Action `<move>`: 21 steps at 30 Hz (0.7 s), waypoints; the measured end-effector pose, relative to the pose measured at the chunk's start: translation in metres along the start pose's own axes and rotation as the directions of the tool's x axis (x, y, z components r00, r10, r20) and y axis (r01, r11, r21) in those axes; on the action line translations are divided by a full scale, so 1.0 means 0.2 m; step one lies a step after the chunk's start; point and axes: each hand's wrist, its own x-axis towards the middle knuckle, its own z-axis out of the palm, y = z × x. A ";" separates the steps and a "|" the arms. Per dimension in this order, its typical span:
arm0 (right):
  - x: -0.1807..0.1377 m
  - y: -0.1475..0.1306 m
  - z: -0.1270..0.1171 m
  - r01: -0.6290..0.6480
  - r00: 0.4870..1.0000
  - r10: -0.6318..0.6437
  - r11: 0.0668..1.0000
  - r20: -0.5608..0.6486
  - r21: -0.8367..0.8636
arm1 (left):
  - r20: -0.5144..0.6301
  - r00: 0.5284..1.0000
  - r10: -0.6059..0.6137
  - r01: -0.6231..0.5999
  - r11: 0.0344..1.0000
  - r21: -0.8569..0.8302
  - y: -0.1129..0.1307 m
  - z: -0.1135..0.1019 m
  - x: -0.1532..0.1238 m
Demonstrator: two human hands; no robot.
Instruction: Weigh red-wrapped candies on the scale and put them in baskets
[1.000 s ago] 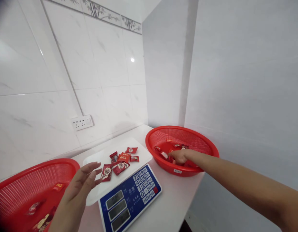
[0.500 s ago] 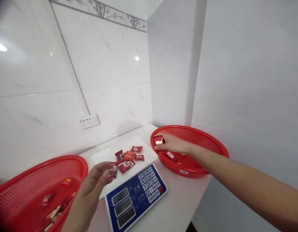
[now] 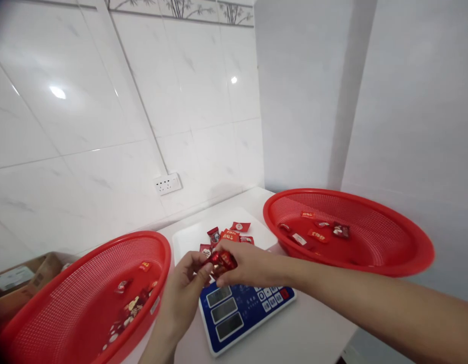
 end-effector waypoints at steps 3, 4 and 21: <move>0.02 0.07 -0.06 -0.017 0.994 0.014 0.999 -0.107 -0.029 | -0.172 0.985 0.014 -0.017 1.000 -0.013 0.00 -0.08 0.02; 0.03 0.10 -0.09 -0.034 0.989 0.028 0.999 -0.144 -0.033 | -0.229 0.973 0.020 -0.029 0.999 -0.038 0.01 -0.10 0.03; 0.01 0.21 -0.17 -0.155 0.948 0.113 0.980 -0.298 -0.122 | -0.417 0.906 -0.067 -0.225 0.760 -0.610 0.12 -0.22 0.01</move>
